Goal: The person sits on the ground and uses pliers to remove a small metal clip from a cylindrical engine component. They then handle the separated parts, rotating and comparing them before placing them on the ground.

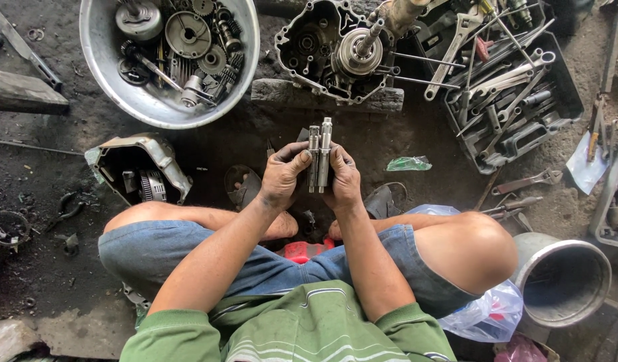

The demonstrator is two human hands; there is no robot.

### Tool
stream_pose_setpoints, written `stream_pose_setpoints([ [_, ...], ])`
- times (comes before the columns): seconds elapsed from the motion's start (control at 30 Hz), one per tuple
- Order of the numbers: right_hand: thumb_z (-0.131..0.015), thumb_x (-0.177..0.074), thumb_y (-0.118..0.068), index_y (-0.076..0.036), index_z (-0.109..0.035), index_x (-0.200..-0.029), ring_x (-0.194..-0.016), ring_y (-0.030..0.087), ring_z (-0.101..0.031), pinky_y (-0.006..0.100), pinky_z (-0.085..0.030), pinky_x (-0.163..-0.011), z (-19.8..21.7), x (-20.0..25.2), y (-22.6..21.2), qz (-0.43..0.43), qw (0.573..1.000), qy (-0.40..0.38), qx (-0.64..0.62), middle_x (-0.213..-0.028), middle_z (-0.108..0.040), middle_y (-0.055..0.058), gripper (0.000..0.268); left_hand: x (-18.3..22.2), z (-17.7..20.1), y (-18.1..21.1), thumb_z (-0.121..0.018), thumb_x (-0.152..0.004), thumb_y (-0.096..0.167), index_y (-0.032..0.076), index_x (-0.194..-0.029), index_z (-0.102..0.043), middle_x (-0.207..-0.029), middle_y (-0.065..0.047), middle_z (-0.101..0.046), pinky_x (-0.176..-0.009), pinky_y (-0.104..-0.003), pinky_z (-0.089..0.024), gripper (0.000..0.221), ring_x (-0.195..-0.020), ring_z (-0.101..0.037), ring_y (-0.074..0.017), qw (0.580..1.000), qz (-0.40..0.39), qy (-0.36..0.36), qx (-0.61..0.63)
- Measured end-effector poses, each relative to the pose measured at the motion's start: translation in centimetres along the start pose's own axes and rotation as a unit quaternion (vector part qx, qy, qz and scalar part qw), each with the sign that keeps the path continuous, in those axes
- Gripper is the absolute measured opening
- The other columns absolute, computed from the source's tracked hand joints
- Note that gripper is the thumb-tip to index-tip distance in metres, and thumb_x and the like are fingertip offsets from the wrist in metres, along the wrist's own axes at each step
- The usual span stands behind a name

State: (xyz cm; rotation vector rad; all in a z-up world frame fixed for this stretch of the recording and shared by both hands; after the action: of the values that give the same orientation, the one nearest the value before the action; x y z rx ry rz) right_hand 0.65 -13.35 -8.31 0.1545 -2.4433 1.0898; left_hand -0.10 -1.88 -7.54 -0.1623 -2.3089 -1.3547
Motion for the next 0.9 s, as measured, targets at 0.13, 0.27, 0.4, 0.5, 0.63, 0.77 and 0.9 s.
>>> stream_pose_setpoints([
  [0.13,-0.072,-0.094,-0.032,0.001,-0.074,-0.113,-0.073,0.019,-0.072,0.031,-0.063,-0.07,-0.1,0.0,-0.1,-0.004,1.0,0.009,0.008,-0.081,-0.071,0.013,0.038,-0.1,0.0,0.1,-0.086,-0.087,0.023,0.005,-0.111,-0.078,-0.092,-0.005,-0.069,-0.089,-0.029,-0.055,0.031,-0.095,-0.06,-0.0113,1.0,0.009,-0.001,-0.002],
  [0.27,-0.073,-0.094,-0.033,0.0,-0.074,-0.114,-0.073,0.019,-0.072,0.031,-0.064,-0.07,0.3,-0.1,0.2,-0.001,1.0,0.005,0.009,-0.082,-0.071,0.013,0.039,-0.3,0.4,-0.3,-0.087,-0.087,0.025,0.006,-0.111,-0.078,-0.093,-0.005,-0.07,-0.09,-0.031,-0.055,0.032,-0.096,-0.059,-0.0114,1.0,0.011,-0.003,-0.006],
  [0.4,-0.071,-0.095,-0.032,0.0,-0.072,-0.116,-0.065,0.019,-0.068,0.028,-0.06,-0.057,0.6,-0.3,0.4,-0.013,1.0,-0.004,-0.006,-0.077,-0.068,0.012,0.038,-0.8,0.9,-0.5,-0.084,-0.089,0.025,0.005,-0.11,-0.077,-0.089,-0.005,-0.068,-0.082,-0.032,-0.058,0.029,-0.087,-0.061,-0.0118,0.999,0.011,-0.015,-0.031],
  [0.5,-0.066,-0.098,-0.036,-0.002,-0.07,-0.117,-0.065,0.018,-0.064,0.026,-0.053,-0.052,1.0,-0.9,0.4,-0.044,0.997,-0.034,-0.058,-0.078,-0.065,0.01,0.04,-2.6,2.1,0.0,-0.078,-0.093,0.025,0.007,-0.106,-0.076,-0.088,-0.006,-0.068,-0.078,-0.034,-0.059,0.022,-0.083,-0.061,-0.014,0.994,0.016,-0.055,-0.088],
  [0.63,-0.056,-0.102,-0.046,-0.008,-0.059,-0.124,-0.066,0.009,-0.053,0.017,-0.04,-0.047,1.2,-1.9,-3.1,-0.091,0.962,-0.128,-0.225,-0.079,-0.048,0.0,0.044,-5.0,2.8,-0.4,-0.063,-0.1,0.03,0.003,-0.102,-0.066,-0.085,-0.017,-0.071,-0.062,-0.037,-0.064,0.027,-0.068,-0.071,-0.023,0.993,0.059,-0.077,-0.068],
  [0.77,-0.052,-0.105,-0.045,-0.007,-0.061,-0.128,-0.061,0.011,-0.041,0.016,-0.032,-0.046,4.8,-3.5,-5.7,-0.064,0.964,-0.093,-0.241,-0.082,-0.049,0.006,0.045,-9.2,10.9,-12.4,-0.066,-0.097,0.028,-0.001,-0.109,-0.061,-0.081,-0.025,-0.069,-0.049,-0.046,-0.057,0.032,-0.064,-0.072,-0.0362,0.883,0.12,-0.023,-0.453],
  [0.9,-0.05,-0.106,-0.042,-0.006,-0.059,-0.131,-0.066,0.013,-0.049,0.017,-0.037,-0.05,6.3,-3.2,-6.6,-0.008,0.98,-0.027,-0.198,-0.083,-0.052,0.006,0.045,-7.7,6.1,-21.7,-0.069,-0.082,0.037,0.006,-0.105,-0.077,-0.096,-0.018,-0.077,-0.084,-0.05,-0.063,0.04,-0.101,-0.075,-0.0362,0.694,0.196,-0.172,-0.671],
])
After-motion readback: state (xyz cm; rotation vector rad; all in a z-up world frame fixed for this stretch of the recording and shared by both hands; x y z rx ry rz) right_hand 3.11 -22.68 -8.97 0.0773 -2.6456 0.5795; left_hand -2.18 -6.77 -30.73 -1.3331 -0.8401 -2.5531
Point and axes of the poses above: each hand's wrist, its own x-axis away from the middle knuckle, its own z-axis out of the back of the hand, y = z × x, the point moved 5 cm from there along -x, towards the middle knuckle
